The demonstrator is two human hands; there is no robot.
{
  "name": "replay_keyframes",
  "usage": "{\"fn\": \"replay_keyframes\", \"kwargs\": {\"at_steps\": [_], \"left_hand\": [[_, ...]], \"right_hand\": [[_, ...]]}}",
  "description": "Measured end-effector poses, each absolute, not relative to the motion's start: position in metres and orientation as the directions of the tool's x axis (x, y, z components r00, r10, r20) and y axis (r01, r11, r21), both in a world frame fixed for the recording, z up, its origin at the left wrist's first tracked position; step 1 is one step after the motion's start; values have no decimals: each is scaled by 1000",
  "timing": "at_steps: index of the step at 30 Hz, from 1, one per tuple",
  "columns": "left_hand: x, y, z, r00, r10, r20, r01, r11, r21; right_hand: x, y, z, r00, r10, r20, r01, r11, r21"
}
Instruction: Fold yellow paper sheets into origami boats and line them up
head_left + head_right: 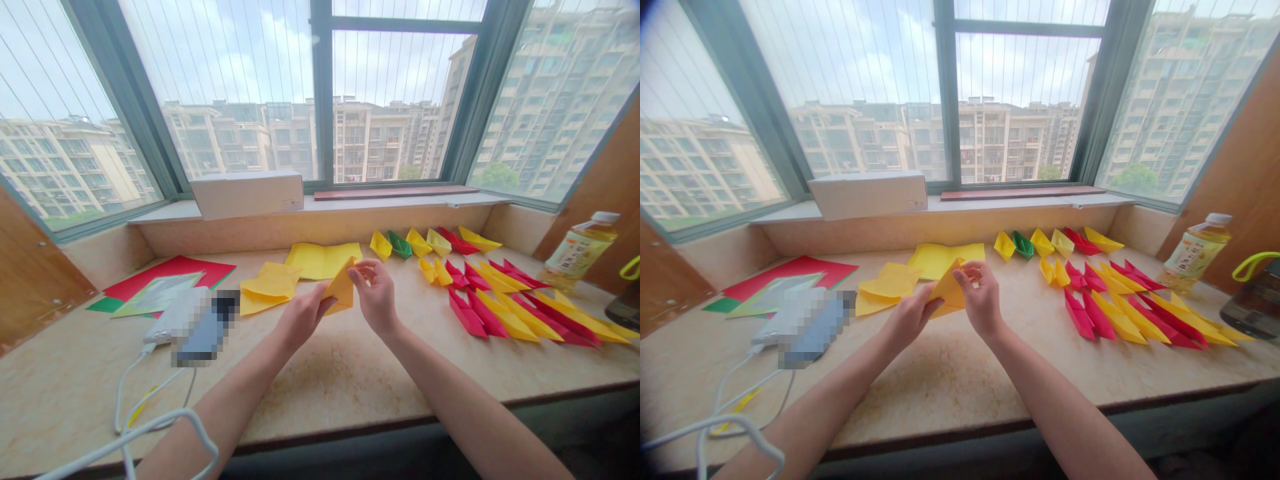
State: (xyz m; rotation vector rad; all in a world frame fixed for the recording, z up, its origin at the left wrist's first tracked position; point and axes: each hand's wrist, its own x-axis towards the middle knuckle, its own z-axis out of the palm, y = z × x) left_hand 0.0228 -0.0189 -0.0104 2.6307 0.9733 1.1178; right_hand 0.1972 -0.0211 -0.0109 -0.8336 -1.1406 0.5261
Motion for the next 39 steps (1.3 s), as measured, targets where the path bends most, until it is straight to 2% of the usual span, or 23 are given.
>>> {"fn": "replay_keyframes", "kwargs": {"at_steps": [7, 10, 14, 21, 27, 34, 39], "left_hand": [[21, -15, -12, 510, 627, 588, 518, -770, 372], [18, -13, -11, 520, 633, 574, 515, -768, 380], [15, -11, -12, 548, 629, 552, 509, -774, 376], [17, -12, -12, 529, 636, 561, 529, -765, 368], [20, -17, -8, 526, 633, 568, 489, -771, 407], [18, -15, -9, 536, 649, 539, 489, -760, 429], [14, -11, -10, 570, 653, 499, 501, -757, 419]], "right_hand": [[194, -22, -13, 285, 755, 591, 57, 602, -796], [198, -22, -11, 178, 771, 611, 33, 616, -787], [204, -23, -4, 66, 753, 655, 93, 649, -755], [204, -20, -3, 158, 733, 662, 82, 658, -748], [207, -18, -1, 273, 818, 506, -88, 546, -833], [209, -16, 0, 234, 835, 499, -137, 536, -833], [216, -12, -1, 138, 865, 482, -20, 489, -872]]}}
